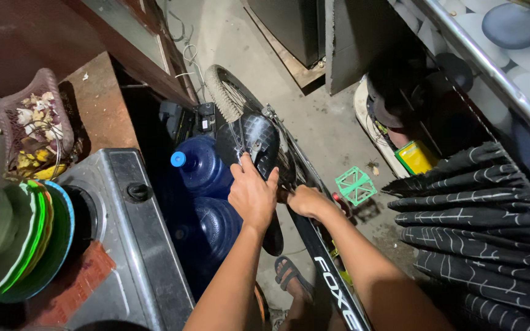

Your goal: The person uses a wrench to loosen the bicycle seat clamp, wiggles the saddle and seatpost free, and removes the saddle with its seatpost from the bike. They then wipe the saddle and seatpost with a cloth and use pliers on the seatpost clamp while holding the parts over the work table.

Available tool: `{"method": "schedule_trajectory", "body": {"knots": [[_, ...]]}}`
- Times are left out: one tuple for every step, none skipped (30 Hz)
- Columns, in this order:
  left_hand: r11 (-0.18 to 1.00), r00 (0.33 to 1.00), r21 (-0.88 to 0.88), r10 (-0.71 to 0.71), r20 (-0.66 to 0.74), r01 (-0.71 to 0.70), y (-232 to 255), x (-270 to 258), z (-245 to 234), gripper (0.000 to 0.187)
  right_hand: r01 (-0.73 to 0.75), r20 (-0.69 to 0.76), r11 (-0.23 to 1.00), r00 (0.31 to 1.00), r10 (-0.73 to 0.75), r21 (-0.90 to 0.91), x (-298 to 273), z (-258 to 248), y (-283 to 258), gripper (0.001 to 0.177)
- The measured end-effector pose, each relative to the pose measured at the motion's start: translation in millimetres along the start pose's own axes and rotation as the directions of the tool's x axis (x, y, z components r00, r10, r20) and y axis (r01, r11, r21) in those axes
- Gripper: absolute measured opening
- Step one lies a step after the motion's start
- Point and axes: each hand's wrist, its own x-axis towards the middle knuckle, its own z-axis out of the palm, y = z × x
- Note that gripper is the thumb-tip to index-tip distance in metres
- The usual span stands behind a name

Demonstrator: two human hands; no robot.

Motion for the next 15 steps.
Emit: {"method": "schedule_trajectory", "body": {"knots": [[1.0,1.0,0.0,-0.003,0.002,0.003,-0.5,0.6,-0.4,0.066,-0.036,-0.014,0.999,0.999,0.037,0.014,-5.8,-3.2,-4.5,0.079],[1.0,1.0,-0.004,-0.003,0.004,0.003,-0.8,0.2,-0.7,0.066,-0.045,-0.057,0.999,0.997,0.044,-0.023,-11.4,-6.0,-8.2,0.073],[1.0,1.0,-0.008,-0.003,0.007,0.003,-1.0,-0.1,-1.0,0.066,-0.055,-0.101,0.997,0.994,0.049,-0.06,-16.1,-8.5,-11.4,0.067],[1.0,1.0,-0.013,-0.001,0.009,0.001,-0.4,-0.5,-0.9,0.066,-0.068,-0.146,0.993,0.988,0.054,-0.096,-20.2,-11.1,-13.1,0.061],[1.0,1.0,-0.015,-0.006,0.011,0.006,0.3,-1.0,-0.9,0.067,-0.053,-0.153,0.991,0.988,0.034,-0.124,-24.9,-12.0,-13.2,0.06],[1.0,1.0,-0.016,-0.011,0.011,0.011,0.2,-0.4,-1.7,0.067,-0.036,-0.159,0.988,0.987,0.012,-0.153,-28.6,-11.6,-13.7,0.06],[1.0,1.0,-0.016,-0.015,0.011,0.016,0.1,0.2,-2.3,0.067,-0.02,-0.165,0.983,0.986,-0.011,-0.181,-30.8,-11.1,-13.9,0.059],[1.0,1.0,-0.012,-0.015,0.01,0.015,-0.5,0.0,-2.8,0.067,-0.005,-0.171,0.983,0.985,-0.027,-0.182,-32.8,-9.6,-12.6,0.06],[1.0,1.0,-0.008,-0.015,0.008,0.015,-0.8,-0.2,-3.0,0.067,0.01,-0.178,0.983,0.983,-0.044,-0.184,-33.9,-8.1,-10.6,0.061],[1.0,1.0,-0.005,-0.015,0.006,0.015,-0.8,0.0,-2.7,0.067,0.025,-0.186,0.982,0.981,-0.061,-0.186,-33.6,-7.4,-8.3,0.062],[1.0,1.0,-0.007,-0.009,0.004,0.009,-0.9,0.4,-2.3,0.068,0.045,-0.197,0.979,0.977,-0.085,-0.199,-32.3,-7.0,-5.9,0.062],[1.0,1.0,-0.007,-0.003,0.004,0.003,-1.8,0.2,-2.1,0.068,0.064,-0.205,0.976,0.973,-0.107,-0.209,-31.2,-5.5,-3.4,0.062],[1.0,1.0,-0.007,0.004,0.003,-0.004,-2.9,-0.1,-1.8,0.069,0.082,-0.213,0.972,0.968,-0.13,-0.22,-29.9,-3.8,-0.4,0.063],[1.0,1.0,-0.003,0.008,0.003,-0.008,-3.7,0.2,-1.1,0.069,0.097,-0.223,0.969,0.964,-0.148,-0.226,-27.9,-3.1,2.5,0.061],[1.0,1.0,0.002,0.011,0.003,-0.011,-4.8,0.4,-0.4,0.069,0.111,-0.232,0.966,0.958,-0.166,-0.233,-25.5,-2.0,5.3,0.06]]}}
